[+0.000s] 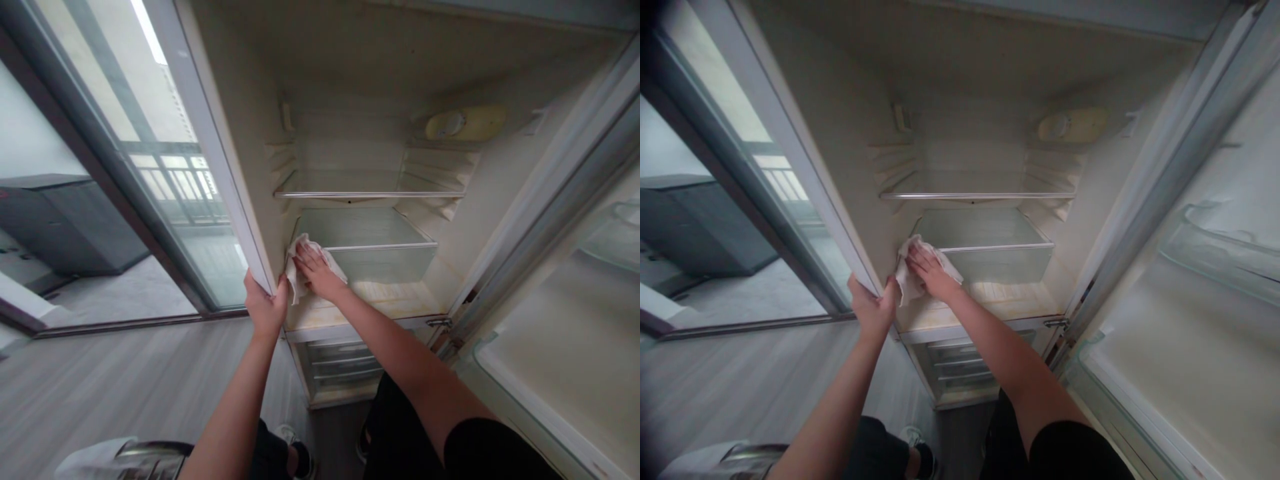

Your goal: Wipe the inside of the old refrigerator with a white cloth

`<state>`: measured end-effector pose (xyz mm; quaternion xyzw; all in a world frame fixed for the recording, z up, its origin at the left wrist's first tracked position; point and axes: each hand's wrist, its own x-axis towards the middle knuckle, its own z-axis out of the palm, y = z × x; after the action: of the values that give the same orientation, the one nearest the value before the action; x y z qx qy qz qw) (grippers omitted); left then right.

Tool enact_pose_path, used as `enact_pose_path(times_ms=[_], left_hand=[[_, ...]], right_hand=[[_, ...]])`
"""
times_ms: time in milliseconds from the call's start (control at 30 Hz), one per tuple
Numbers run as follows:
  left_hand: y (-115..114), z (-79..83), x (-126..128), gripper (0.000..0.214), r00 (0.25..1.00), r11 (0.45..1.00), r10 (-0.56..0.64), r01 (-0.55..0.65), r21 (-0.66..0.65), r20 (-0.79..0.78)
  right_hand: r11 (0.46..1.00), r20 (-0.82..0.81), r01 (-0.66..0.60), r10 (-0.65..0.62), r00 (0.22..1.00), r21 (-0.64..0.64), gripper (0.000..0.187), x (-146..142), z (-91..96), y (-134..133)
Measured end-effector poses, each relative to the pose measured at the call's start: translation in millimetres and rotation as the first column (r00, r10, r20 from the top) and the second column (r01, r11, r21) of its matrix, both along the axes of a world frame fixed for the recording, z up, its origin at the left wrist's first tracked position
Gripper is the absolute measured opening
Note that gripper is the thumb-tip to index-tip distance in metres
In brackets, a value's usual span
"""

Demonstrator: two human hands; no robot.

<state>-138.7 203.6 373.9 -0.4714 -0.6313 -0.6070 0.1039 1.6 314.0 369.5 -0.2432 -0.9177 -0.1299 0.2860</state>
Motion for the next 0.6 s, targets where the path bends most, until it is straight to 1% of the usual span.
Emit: enact_pose_path(times_ms=[67, 167, 233, 267, 300, 333, 367, 400, 433, 467, 500, 533, 567, 600], left_hand=[[0, 0.4, 0, 0.069, 1.000, 1.000, -0.005, 0.005, -0.007, -0.006], [-1, 1.5, 0, 0.069, 1.000, 1.000, 0.004, -0.004, -0.010, -0.009], [-1, 1.9, 0, 0.068, 1.000, 1.000, 0.005, -0.005, -0.012, -0.001], [-1, 2.0, 0, 0.068, 1.000, 1.000, 0.004, -0.004, -0.013, 0.005], [0, 2.0, 0, 0.068, 1.000, 1.000, 0.002, -0.002, -0.011, 0.010], [0, 1.9, 0, 0.068, 1.000, 1.000, 0.000, 0.000, -0.007, 0.012], [0, 1.9, 1, 0.067, 1.000, 1.000, -0.001, 0.001, 0.000, 0.014], [0, 1.8, 1, 0.067, 1.000, 1.000, 0.000, 0.000, 0.007, 0.015], [1, 1.7, 1, 0.068, 1.000, 1.000, 0.003, -0.003, 0.014, 0.018], [1, 1.7, 1, 0.068, 1.000, 1.000, 0.006, -0.007, 0.017, 0.022], [1, 1.6, 1, 0.068, 1.000, 1.000, 0.008, -0.009, 0.017, 0.025], [1, 1.5, 1, 0.068, 1.000, 1.000, 0.008, -0.008, 0.015, 0.027], [1, 1.5, 1, 0.069, 1.000, 1.000, 0.005, -0.005, 0.013, 0.027], [1, 1.4, 1, 0.069, 1.000, 1.000, 0.001, -0.002, 0.009, 0.025]], right_hand=[[0.999, 0.002, 0.049, -0.049, 0.999, 0.008, 0.074, 20, 0.1, -1], [0.980, -0.057, 0.199, -0.198, 0.979, 0.007, 0.084, 50, -4.9, -6], [0.938, -0.136, 0.345, -0.344, 0.929, -0.017, 0.086, 71, -12.2, -9], [0.903, -0.200, 0.428, -0.428, 0.881, -0.043, 0.087, 81, -16.6, -9], [0.858, -0.276, 0.507, -0.509, 0.815, -0.084, 0.087, 90, -21.3, -8], [0.808, -0.359, 0.572, -0.580, 0.731, -0.142, 0.087, 100, -25.8, -6], [0.759, -0.446, 0.613, -0.637, 0.629, -0.221, 0.087, 109, -29.8, -3], [0.715, -0.529, 0.623, -0.679, 0.509, -0.318, 0.087, 117, -32.9, 1], [0.677, -0.605, 0.596, -0.708, 0.365, -0.432, 0.085, 125, -34.7, 5], [0.646, -0.657, 0.536, -0.725, 0.207, -0.544, 0.082, 131, -35.0, 10], [0.618, -0.674, 0.463, -0.736, 0.057, -0.635, 0.078, 137, -33.8, 15], [0.601, -0.674, 0.389, -0.735, -0.073, -0.698, 0.073, 142, -30.9, 20], [0.603, -0.672, 0.321, -0.719, -0.177, -0.730, 0.065, 145, -26.8, 24], [0.624, -0.676, 0.260, -0.690, -0.259, -0.737, 0.056, 147, -21.6, 28]])
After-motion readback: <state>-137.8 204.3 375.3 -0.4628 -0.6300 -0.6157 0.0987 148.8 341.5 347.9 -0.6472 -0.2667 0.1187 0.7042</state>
